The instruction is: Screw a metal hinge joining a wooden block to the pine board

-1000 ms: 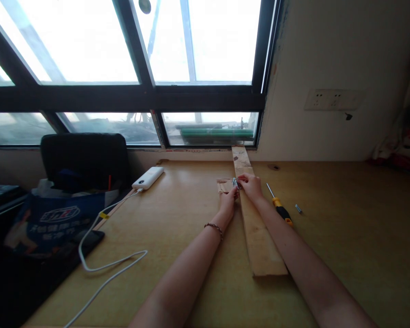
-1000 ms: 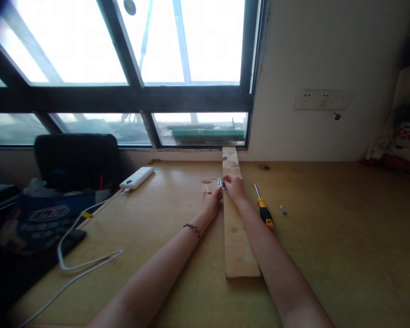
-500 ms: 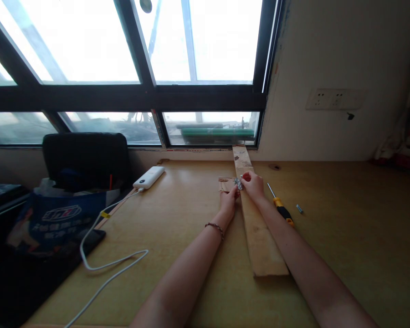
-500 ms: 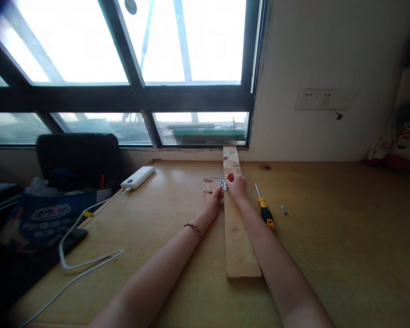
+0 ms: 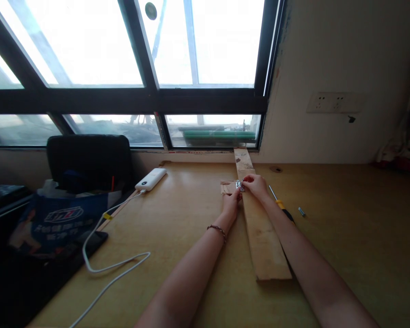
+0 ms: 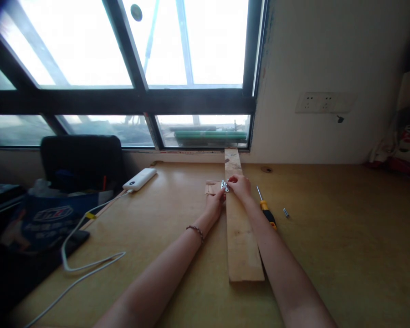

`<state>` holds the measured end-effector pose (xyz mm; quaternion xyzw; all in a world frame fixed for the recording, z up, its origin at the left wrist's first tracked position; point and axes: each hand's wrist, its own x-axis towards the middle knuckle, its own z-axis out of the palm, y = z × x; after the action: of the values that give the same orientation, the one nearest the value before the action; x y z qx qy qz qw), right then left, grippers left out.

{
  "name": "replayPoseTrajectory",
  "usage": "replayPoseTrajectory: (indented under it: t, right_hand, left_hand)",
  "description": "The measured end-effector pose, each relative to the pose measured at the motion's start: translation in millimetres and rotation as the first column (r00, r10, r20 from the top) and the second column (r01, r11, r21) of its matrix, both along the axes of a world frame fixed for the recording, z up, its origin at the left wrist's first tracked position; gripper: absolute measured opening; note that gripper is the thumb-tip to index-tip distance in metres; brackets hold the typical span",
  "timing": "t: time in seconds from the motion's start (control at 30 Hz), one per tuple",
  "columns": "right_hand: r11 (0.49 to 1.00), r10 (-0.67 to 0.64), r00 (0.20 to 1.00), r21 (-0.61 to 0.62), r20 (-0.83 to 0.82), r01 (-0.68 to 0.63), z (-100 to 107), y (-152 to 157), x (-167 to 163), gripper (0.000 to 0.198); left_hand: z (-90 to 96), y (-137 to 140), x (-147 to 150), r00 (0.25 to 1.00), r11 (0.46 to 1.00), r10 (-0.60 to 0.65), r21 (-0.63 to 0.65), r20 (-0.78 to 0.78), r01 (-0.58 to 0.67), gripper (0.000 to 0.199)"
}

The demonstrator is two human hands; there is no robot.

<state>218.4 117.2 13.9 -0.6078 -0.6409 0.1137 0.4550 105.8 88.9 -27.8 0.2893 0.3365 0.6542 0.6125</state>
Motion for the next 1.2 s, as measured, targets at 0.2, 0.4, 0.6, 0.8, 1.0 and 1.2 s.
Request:
replayPoseTrajectory:
  t: [0.2, 0.4, 0.6, 0.8, 1.0, 1.2]
  right_hand:
    - [0.996, -0.010, 1.000, -0.088, 0.001, 0.010, -2, 0, 1, 0.018]
    - [0.931, 0.355, 0.933, -0.068, -0.063, -0.359, 4, -3, 10, 0.061]
    - [0.925, 0.377, 0.886, -0.145, 0.271, -0.350, 7, -11, 7, 0.096]
    - [0.949, 0.315, 0.898, -0.124, 0.306, -0.290, 8, -12, 0, 0.089]
    - [0.959, 0.284, 0.915, -0.105, 0.288, -0.264, 6, -9, 0, 0.081]
    - [0.959, 0.284, 0.919, -0.102, 0.275, -0.266, 9, -9, 1, 0.075]
  left_hand:
    - [-0.6, 0, 0, 1.000, 1.000, -0.014, -0.012, 0.016, 0.014, 0.041]
    - [-1.6, 0, -1, 0.998, 0.999, -0.045, 0.001, 0.046, 0.045, 0.037]
    - [0.3, 0, 0, 0.989, 0.996, -0.083, 0.042, 0.125, 0.078, 0.044]
    - [-2.3, 1, 0, 0.992, 0.996, -0.079, 0.045, 0.101, 0.075, 0.044]
    - [4.1, 1, 0, 0.996, 0.997, -0.071, 0.011, 0.063, 0.070, 0.041]
    - [18.7, -20, -7, 0.783, 0.837, 0.501, -0.023, -0.367, -0.547, 0.033]
